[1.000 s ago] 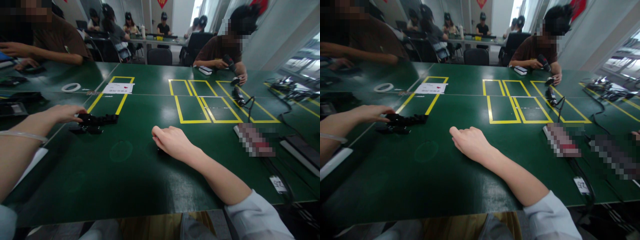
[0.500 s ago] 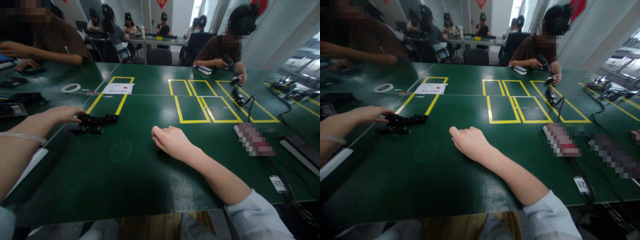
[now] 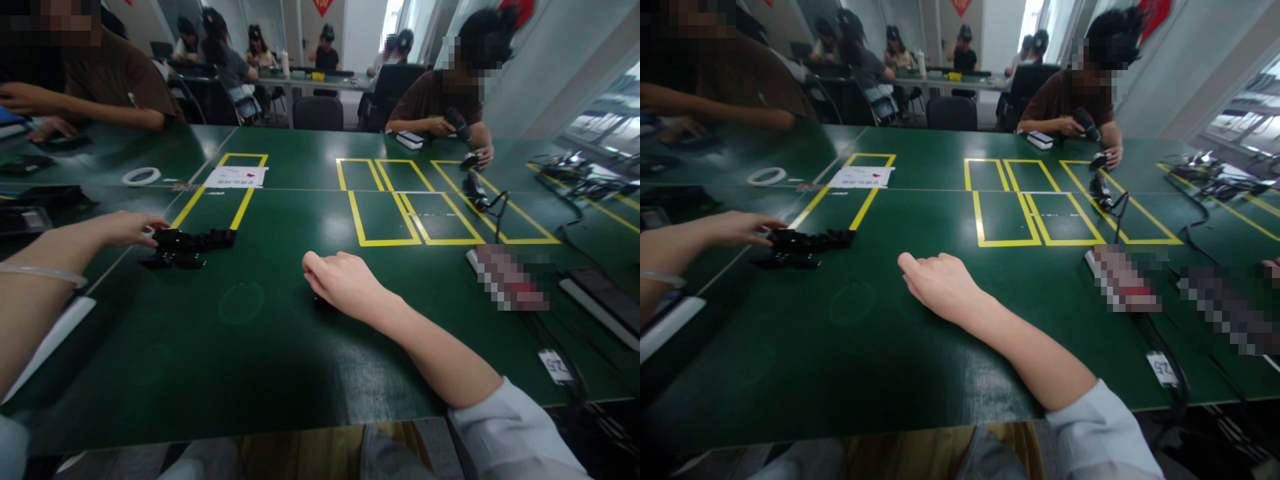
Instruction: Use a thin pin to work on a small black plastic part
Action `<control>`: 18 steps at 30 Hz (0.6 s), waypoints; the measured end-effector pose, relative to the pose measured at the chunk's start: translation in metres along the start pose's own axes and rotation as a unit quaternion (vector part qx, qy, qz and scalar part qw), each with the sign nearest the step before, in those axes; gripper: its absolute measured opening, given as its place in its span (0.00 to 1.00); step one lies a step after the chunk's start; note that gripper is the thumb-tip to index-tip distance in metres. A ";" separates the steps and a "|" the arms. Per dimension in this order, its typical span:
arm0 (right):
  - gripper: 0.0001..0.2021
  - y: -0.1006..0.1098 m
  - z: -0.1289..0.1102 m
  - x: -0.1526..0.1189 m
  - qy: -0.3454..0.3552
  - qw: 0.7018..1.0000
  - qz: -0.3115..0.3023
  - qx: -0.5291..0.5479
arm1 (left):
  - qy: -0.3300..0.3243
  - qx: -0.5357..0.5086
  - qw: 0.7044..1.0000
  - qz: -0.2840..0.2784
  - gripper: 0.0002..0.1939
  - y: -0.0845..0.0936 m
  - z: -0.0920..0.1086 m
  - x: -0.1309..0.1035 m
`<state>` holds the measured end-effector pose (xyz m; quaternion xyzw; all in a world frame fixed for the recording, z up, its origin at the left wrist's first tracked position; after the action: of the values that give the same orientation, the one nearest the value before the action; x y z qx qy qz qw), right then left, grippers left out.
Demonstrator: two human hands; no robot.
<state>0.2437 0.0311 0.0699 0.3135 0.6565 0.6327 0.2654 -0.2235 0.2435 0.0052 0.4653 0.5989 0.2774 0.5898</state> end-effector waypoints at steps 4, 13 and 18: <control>0.09 0.001 0.000 0.000 0.003 1.000 0.007 -0.003 | 0.007 0.001 0.997 -0.073 0.35 -0.008 -0.001 0.000; 0.09 0.001 0.000 0.000 0.005 1.000 0.013 -0.004 | -0.002 -0.040 0.996 -0.080 0.38 -0.014 0.000 -0.003; 0.09 0.001 0.000 0.001 -0.001 1.000 0.002 -0.005 | 0.004 -0.075 0.993 -0.087 0.39 -0.017 0.001 -0.007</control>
<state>0.2434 0.0318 0.0710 0.3142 0.6528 0.6356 0.2668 -0.2268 0.2301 -0.0064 0.3650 0.6173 0.2712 0.6420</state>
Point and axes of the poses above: each hand's wrist, its own x-axis towards the middle knuckle, its own y-axis out of the back of the hand, z = x × y, the point moved 6 cm from there along x, towards the middle knuckle, and after that the axes turned 9 degrees about -z, right-handed, at the moved point
